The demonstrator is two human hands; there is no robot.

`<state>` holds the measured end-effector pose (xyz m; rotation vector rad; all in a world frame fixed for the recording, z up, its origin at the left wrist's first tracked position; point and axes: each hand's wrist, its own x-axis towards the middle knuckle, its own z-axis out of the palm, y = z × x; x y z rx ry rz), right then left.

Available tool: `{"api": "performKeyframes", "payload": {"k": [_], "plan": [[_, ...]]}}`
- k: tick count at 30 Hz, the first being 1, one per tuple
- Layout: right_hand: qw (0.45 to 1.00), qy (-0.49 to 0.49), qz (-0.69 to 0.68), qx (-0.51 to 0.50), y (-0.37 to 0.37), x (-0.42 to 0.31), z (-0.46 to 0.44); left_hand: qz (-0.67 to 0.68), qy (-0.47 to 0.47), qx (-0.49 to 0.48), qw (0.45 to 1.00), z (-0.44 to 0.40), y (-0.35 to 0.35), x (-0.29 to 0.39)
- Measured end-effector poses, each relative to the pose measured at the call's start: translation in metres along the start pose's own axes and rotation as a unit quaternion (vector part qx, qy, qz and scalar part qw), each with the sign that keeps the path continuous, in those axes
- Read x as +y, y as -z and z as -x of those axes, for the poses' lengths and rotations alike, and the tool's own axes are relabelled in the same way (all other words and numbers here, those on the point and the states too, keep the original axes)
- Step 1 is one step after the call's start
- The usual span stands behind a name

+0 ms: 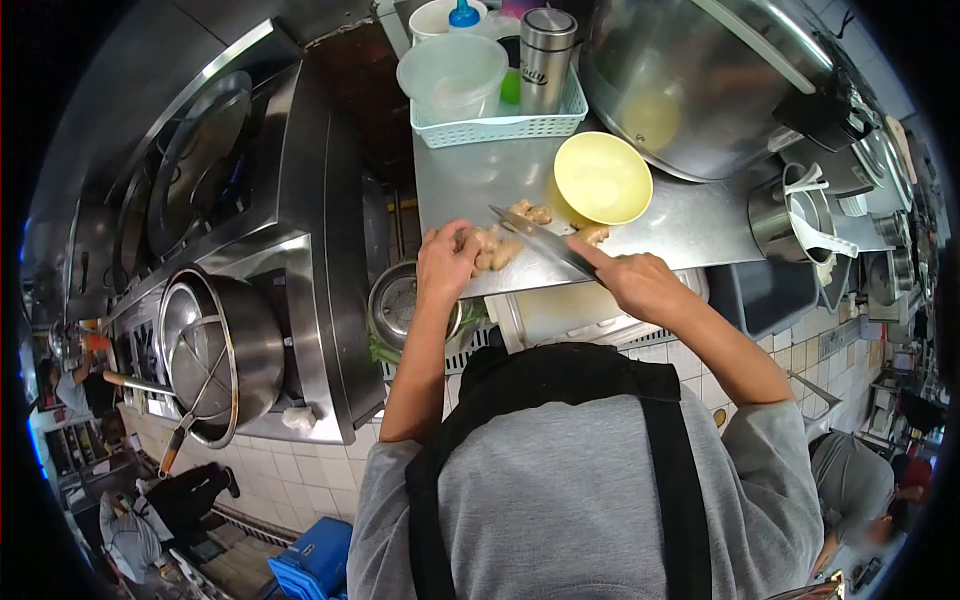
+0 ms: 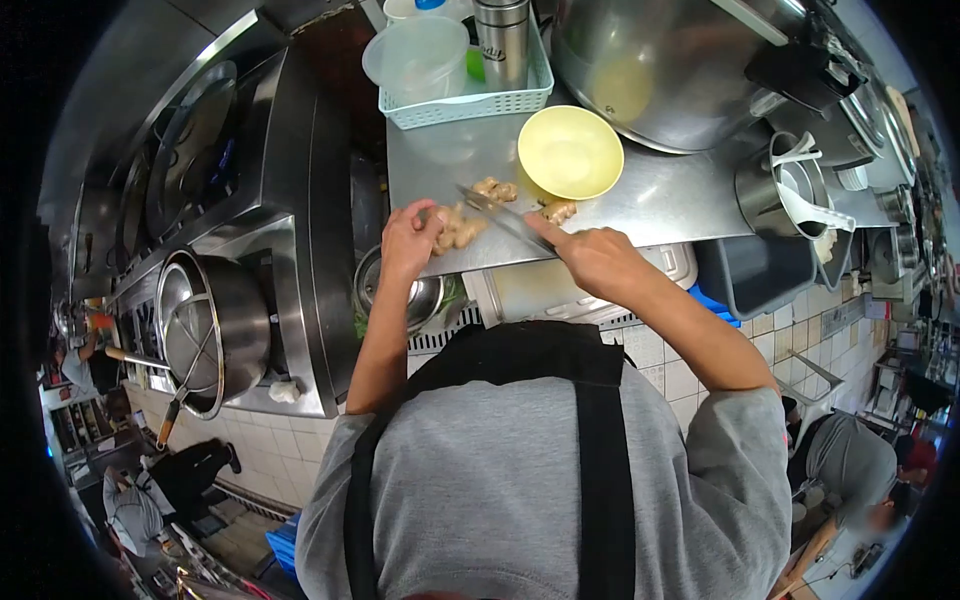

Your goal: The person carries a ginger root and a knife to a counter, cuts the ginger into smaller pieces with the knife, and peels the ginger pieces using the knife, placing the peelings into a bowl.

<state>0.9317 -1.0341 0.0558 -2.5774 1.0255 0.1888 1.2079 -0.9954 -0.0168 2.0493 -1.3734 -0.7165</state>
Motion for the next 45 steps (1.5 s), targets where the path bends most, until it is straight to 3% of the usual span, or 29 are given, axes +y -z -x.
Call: {"api": "performKeyframes", "payload": {"k": [2, 5, 8, 9, 19, 28, 30, 35, 39, 40, 42, 45], "plan": [[0.999, -0.005, -0.031, 0.009, 0.008, -0.007, 0.018, 0.028, 0.016, 0.038, 0.999, 0.001, -0.01, -0.015], [0.999, -0.023, -0.043, 0.003, 0.016, -0.015, 0.037, 0.119, 0.141, -0.065, 0.981, 0.019, -0.002, 0.007], [0.997, -0.054, -0.044, -0.026, 0.015, -0.02, 0.046, 0.077, 0.067, -0.05, 0.993, 0.03, -0.017, 0.003], [0.997, -0.055, -0.044, -0.026, 0.011, -0.018, 0.048, 0.026, -0.028, 0.016, 0.999, 0.037, -0.019, 0.008], [0.994, -0.07, -0.018, -0.086, 0.004, -0.02, 0.045, 0.026, -0.012, 0.003, 1.0, 0.035, -0.025, 0.02], [0.981, -0.018, 0.039, -0.19, 0.06, -0.033, 0.019, 0.042, -0.032, -0.007, 0.999, 0.031, -0.026, 0.017], [0.968, -0.028, 0.029, -0.246, 0.082, -0.036, 0.0, 0.051, -0.039, -0.009, 0.998, 0.031, -0.026, 0.013], [0.963, -0.006, 0.008, -0.271, 0.093, -0.032, -0.025, 0.066, -0.05, -0.002, 0.997, 0.032, -0.026, 0.01], [0.918, -0.101, -0.153, -0.351, 0.114, -0.018, -0.033, 0.124, -0.08, -0.04, 0.988, 0.028, -0.019, 0.001], [0.924, -0.088, -0.145, -0.344, 0.106, 0.0, -0.032, 0.144, -0.106, -0.053, 0.982, 0.027, -0.018, -0.002], [0.964, 0.074, -0.095, -0.236, 0.087, 0.031, -0.024, 0.182, -0.158, -0.073, 0.968, 0.019, -0.019, -0.012], [0.985, 0.053, 0.005, -0.162, 0.075, 0.037, -0.01, 0.403, -0.123, -0.117, 0.899, 0.009, -0.024, -0.032]]}}
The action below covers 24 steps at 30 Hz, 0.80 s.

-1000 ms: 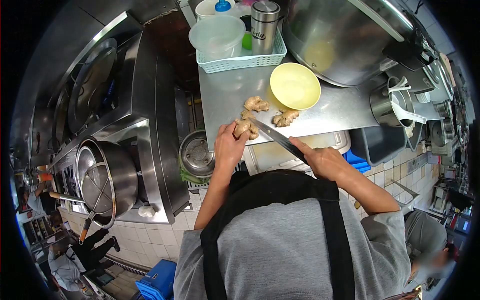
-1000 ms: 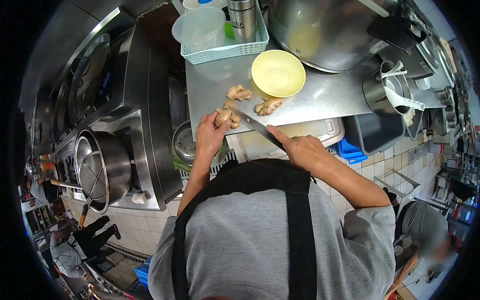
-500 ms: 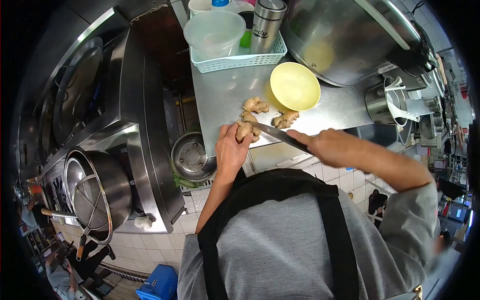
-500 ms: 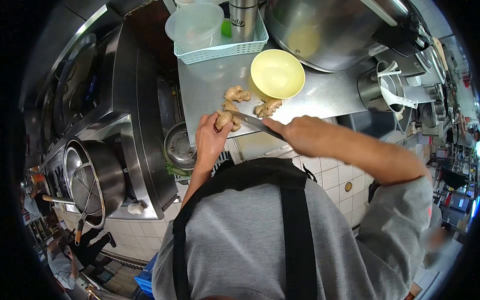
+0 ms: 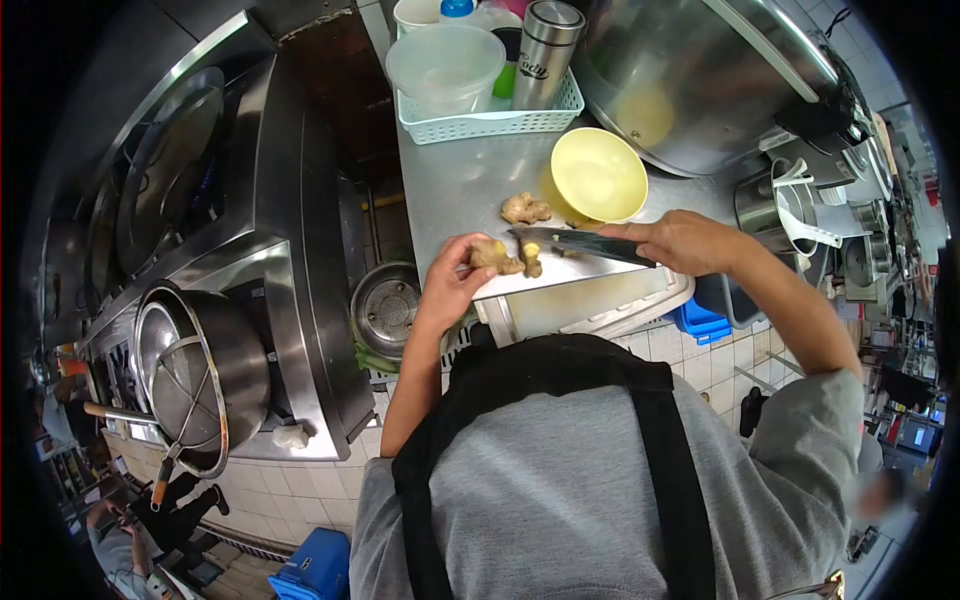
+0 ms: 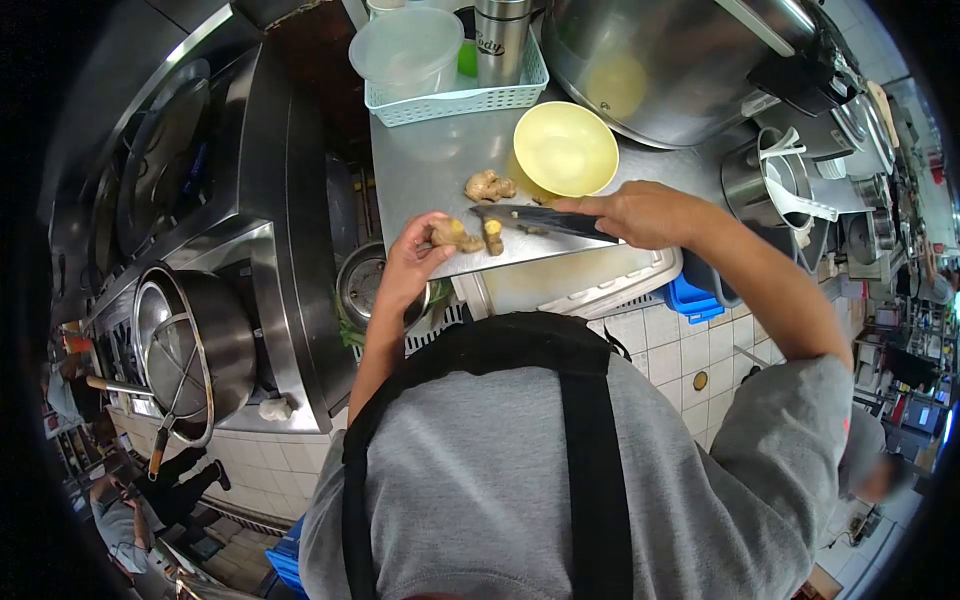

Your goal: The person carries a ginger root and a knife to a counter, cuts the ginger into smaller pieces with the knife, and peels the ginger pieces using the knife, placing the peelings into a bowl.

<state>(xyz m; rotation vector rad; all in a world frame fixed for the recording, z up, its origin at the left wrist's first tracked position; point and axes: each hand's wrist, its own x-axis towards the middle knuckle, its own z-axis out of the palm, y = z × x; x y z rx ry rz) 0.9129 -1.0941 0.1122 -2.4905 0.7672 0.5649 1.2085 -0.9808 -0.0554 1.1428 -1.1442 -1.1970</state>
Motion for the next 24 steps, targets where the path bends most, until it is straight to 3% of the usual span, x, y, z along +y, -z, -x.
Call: {"api": "performKeyframes", "payload": {"k": [3, 7, 8, 13, 17, 24], "plan": [[0.995, -0.063, 0.066, 0.05, -0.023, -0.017, 0.008, 0.0, 0.126, 0.063, 0.99, 0.004, -0.002, 0.005], [0.986, -0.076, 0.004, 0.148, -0.065, -0.053, 0.019, -0.268, 0.201, 0.095, 0.937, 0.006, -0.028, 0.047], [0.988, -0.091, -0.013, 0.122, -0.068, -0.064, 0.023, -0.281, 0.218, 0.076, 0.932, 0.007, -0.03, 0.047], [0.985, -0.14, -0.043, 0.087, -0.102, -0.082, 0.034, -0.436, 0.062, 0.085, 0.894, 0.021, -0.032, 0.047], [0.975, -0.109, -0.048, 0.186, -0.121, -0.082, 0.031, -0.405, -0.032, 0.071, 0.911, 0.02, -0.028, 0.026], [0.973, -0.099, -0.055, 0.203, -0.125, -0.085, 0.023, -0.383, 0.029, 0.097, 0.918, 0.02, -0.04, 0.031]]}}
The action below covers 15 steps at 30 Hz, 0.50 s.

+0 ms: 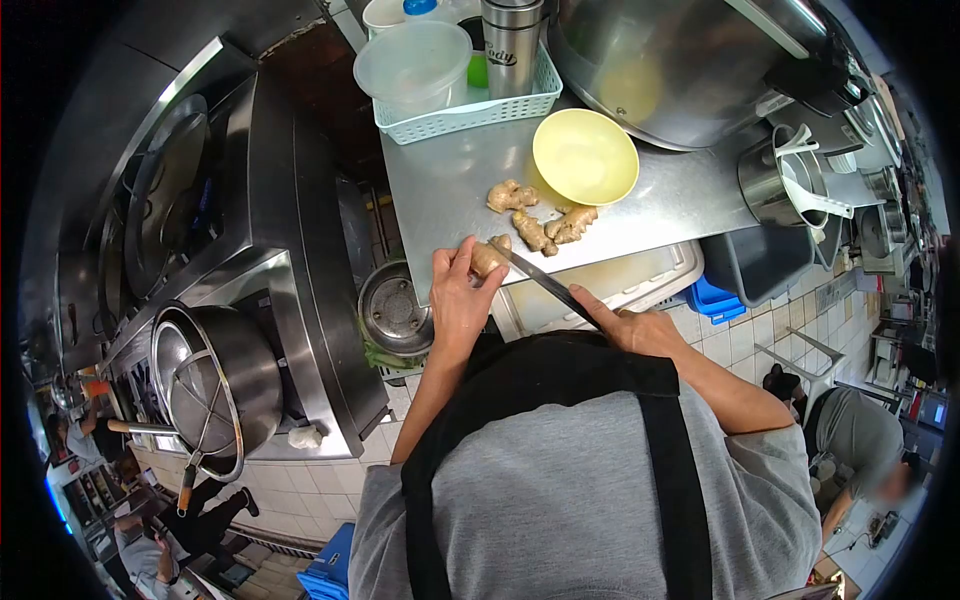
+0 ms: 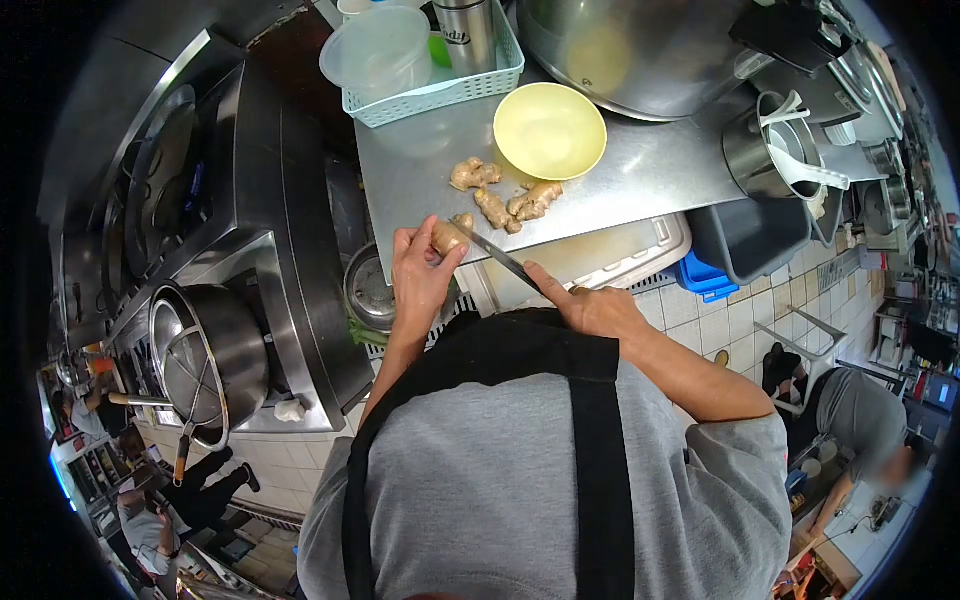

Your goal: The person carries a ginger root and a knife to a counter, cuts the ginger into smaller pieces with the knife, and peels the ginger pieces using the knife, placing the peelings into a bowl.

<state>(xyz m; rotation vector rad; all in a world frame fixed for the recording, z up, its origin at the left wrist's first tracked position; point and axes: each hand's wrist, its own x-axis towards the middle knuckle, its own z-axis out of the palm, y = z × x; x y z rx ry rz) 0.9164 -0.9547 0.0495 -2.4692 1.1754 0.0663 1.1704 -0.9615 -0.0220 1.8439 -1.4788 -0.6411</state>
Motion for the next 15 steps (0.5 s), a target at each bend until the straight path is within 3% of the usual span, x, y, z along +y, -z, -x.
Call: {"api": "performKeyframes", "payload": {"k": [8, 15], "plan": [[0.99, -0.059, 0.019, -0.123, 0.019, -0.02, -0.008, 0.015, -0.014, 0.003, 1.0, 0.0, -0.002, -0.005], [0.993, -0.009, 0.027, -0.113, 0.006, -0.015, -0.017, 0.022, -0.023, -0.004, 0.999, -0.003, -0.001, -0.006]]}}
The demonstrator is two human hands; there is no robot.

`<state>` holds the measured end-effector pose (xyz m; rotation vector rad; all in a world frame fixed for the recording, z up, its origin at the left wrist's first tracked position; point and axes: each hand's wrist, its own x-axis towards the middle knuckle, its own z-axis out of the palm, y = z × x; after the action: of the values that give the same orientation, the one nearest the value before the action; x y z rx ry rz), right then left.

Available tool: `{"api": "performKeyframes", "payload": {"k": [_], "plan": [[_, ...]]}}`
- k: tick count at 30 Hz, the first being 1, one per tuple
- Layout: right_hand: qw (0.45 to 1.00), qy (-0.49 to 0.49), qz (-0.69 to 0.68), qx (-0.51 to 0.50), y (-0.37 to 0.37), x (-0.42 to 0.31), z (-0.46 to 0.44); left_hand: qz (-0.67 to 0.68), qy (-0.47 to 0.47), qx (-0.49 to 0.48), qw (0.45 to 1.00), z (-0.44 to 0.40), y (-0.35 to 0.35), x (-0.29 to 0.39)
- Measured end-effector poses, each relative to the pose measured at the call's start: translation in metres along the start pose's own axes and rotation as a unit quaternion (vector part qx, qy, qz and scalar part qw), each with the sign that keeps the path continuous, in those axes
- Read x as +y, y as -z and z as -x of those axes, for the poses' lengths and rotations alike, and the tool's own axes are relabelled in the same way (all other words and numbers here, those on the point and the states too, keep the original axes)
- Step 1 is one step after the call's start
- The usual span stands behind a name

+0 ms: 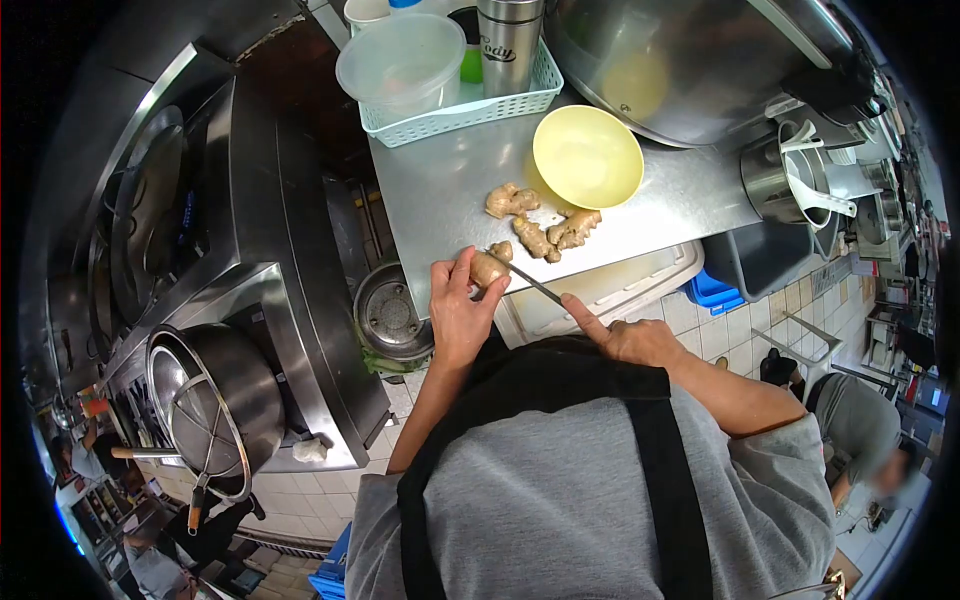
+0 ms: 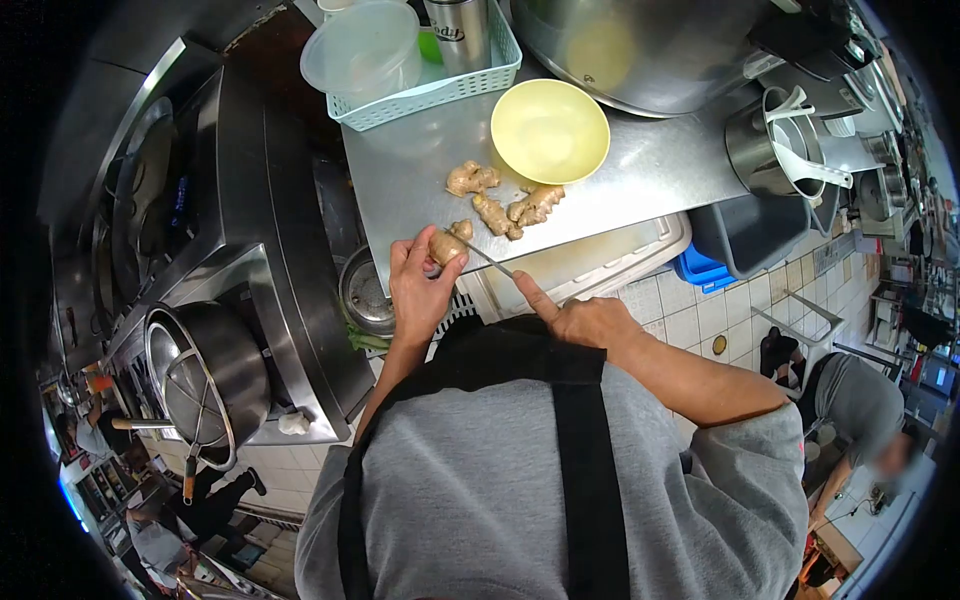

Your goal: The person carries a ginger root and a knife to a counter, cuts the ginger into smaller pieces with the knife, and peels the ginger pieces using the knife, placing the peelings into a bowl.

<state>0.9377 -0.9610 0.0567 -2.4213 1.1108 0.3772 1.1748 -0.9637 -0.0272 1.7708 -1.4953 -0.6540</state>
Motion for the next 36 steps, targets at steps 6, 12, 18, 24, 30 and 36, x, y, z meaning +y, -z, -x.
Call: {"api": "performKeyframes", "payload": {"k": [6, 12, 18, 24, 30, 36], "plan": [[0.999, 0.023, 0.024, -0.033, 0.006, 0.001, -0.015, -0.013, -0.015, 0.001, 1.0, 0.002, -0.002, -0.004], [0.999, 0.02, 0.012, -0.028, 0.003, -0.002, -0.019, -0.018, -0.024, 0.009, 1.0, 0.005, -0.005, -0.006], [0.997, 0.015, -0.069, 0.01, -0.024, 0.007, -0.02, 0.07, -0.035, 0.019, 0.997, 0.008, -0.006, -0.014], [0.969, -0.007, -0.246, -0.001, -0.023, 0.029, -0.026, 0.558, 0.085, -0.062, 0.823, 0.012, 0.015, -0.032], [0.875, -0.062, -0.48, -0.004, -0.004, 0.041, -0.017, 0.731, 0.098, -0.115, 0.666, 0.021, 0.027, -0.007], [0.656, 0.031, -0.734, 0.171, -0.01, 0.062, 0.005, 0.578, 0.13, -0.095, 0.8, -0.015, 0.018, 0.008]]}}
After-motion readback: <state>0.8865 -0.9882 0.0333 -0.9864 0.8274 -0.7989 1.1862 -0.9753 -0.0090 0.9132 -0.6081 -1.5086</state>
